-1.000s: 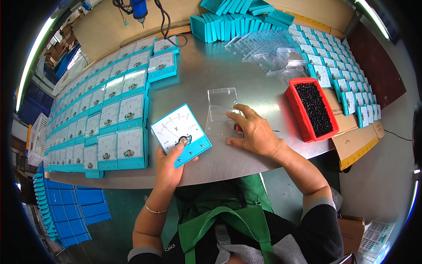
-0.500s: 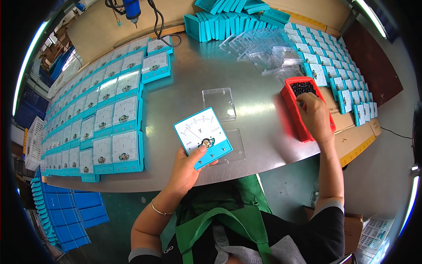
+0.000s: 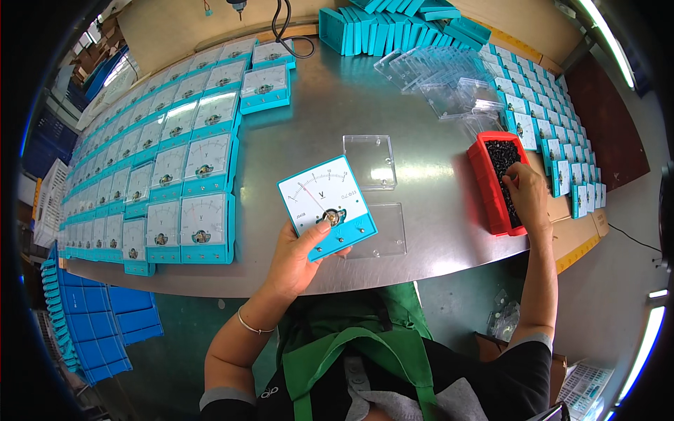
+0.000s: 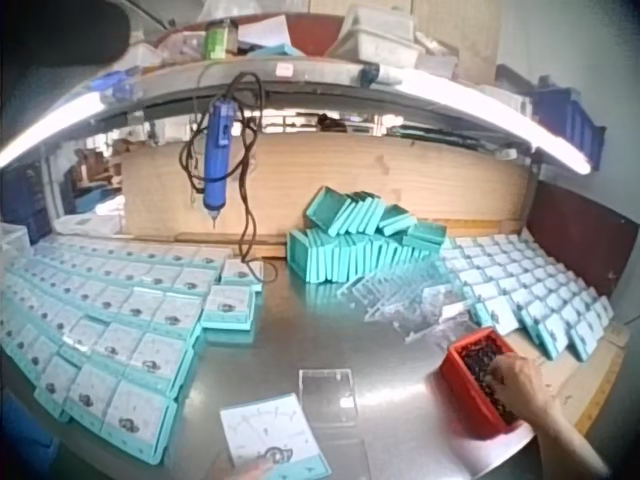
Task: The person assembles teal-colored analog electrical meters by hand. They pick up a meter unit, use a screwdriver to tighten screws on the front face, place a clear plastic cover over the dial, and then enclose the unit in a teal plastic housing. The completed units are stacked on the table.
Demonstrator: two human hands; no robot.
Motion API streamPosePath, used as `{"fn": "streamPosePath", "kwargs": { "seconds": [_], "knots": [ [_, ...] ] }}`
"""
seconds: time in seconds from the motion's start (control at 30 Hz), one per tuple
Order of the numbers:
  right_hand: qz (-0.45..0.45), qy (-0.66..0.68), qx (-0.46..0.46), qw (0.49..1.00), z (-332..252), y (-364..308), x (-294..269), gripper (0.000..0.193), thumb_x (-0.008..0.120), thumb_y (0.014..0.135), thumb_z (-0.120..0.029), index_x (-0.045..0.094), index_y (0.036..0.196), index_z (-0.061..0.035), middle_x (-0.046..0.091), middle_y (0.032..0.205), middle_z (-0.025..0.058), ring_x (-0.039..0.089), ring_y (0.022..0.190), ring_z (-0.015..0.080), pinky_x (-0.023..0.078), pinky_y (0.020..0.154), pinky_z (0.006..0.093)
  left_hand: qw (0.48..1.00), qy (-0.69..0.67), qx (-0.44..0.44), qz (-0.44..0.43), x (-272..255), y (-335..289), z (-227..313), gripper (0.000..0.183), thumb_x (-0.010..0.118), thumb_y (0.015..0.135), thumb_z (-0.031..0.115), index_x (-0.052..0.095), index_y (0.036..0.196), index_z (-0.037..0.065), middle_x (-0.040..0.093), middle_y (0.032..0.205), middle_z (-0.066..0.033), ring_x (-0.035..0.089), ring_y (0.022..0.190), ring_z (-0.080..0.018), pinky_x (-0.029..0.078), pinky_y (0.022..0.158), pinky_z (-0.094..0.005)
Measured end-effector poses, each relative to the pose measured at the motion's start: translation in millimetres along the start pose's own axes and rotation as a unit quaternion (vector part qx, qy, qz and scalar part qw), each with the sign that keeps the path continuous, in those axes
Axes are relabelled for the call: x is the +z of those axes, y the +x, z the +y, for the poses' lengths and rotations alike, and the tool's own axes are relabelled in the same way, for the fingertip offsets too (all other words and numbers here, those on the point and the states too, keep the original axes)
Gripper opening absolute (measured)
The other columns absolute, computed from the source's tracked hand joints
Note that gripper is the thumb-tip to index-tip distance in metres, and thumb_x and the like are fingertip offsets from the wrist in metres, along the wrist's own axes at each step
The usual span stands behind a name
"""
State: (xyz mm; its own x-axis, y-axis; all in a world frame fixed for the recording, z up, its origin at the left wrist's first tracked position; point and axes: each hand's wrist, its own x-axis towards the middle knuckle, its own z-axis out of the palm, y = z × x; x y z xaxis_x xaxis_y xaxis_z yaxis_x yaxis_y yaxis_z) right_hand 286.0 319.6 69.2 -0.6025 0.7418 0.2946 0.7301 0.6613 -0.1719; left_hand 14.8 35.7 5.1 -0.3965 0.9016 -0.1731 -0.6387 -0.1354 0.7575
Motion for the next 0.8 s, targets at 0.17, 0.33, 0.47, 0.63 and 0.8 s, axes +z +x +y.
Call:
{"fn": "streamPosePath", "kwargs": {
  "seconds": [0.17,0.33,0.47,0.63,0.8],
  "knots": [
    [-0.061,0.287,-0.066,0.954,-82,-12,-6,0.011,0.064,0.077,0.004,0.063,0.087,-0.0013,0.065,0.083,0.0078,0.060,0.072,0.0153,0.046,0.063,0.0281,0.999,0.010,0.020,0.027,-2,0,3,0.035,0.063,0.088,0.017,0.052,0.116,-0.002,0.062,0.106,-0.0129,0.066,0.086,-0.0223,0.058,0.068,-0.0376],
    [-0.203,0.349,-0.230,0.885,-141,-34,23,0.014,0.065,0.072,0.003,0.064,0.085,-0.0018,0.063,0.079,0.0116,0.062,0.070,0.0268,0.049,0.064,0.0344,0.999,-0.001,0.026,0.025,15,16,-1,0.036,0.064,0.088,0.017,0.052,0.117,-0.001,0.062,0.106,-0.0116,0.066,0.087,-0.0215,0.058,0.069,-0.0371],
    [-0.212,0.346,-0.248,0.880,-158,-45,44,0.010,0.067,0.071,0.000,0.062,0.080,-0.0028,0.062,0.079,0.0129,0.061,0.073,0.0324,0.049,0.064,0.0395,0.999,0.014,-0.005,0.033,15,26,-12,0.038,0.065,0.087,0.017,0.052,0.117,0.000,0.061,0.109,-0.0123,0.064,0.094,-0.0223,0.057,0.074,-0.0399],
    [-0.228,0.336,-0.260,0.876,-155,-49,56,0.012,0.069,0.071,0.002,0.065,0.081,-0.0033,0.061,0.076,0.0090,0.061,0.070,0.0263,0.048,0.061,0.0347,0.999,0.040,-0.002,0.028,11,28,-17,0.036,0.064,0.087,0.016,0.052,0.116,0.000,0.062,0.106,-0.0116,0.064,0.091,-0.0223,0.056,0.073,-0.0395],
    [-0.214,0.297,-0.259,0.894,-154,-53,62,0.010,0.071,0.070,0.001,0.066,0.078,-0.0034,0.059,0.077,0.0081,0.062,0.070,0.0257,0.049,0.061,0.0345,0.998,0.045,0.003,0.033,14,28,-16,0.035,0.064,0.087,0.015,0.052,0.116,0.000,0.062,0.105,-0.0117,0.065,0.089,-0.0223,0.056,0.072,-0.0392]
  ]
}}
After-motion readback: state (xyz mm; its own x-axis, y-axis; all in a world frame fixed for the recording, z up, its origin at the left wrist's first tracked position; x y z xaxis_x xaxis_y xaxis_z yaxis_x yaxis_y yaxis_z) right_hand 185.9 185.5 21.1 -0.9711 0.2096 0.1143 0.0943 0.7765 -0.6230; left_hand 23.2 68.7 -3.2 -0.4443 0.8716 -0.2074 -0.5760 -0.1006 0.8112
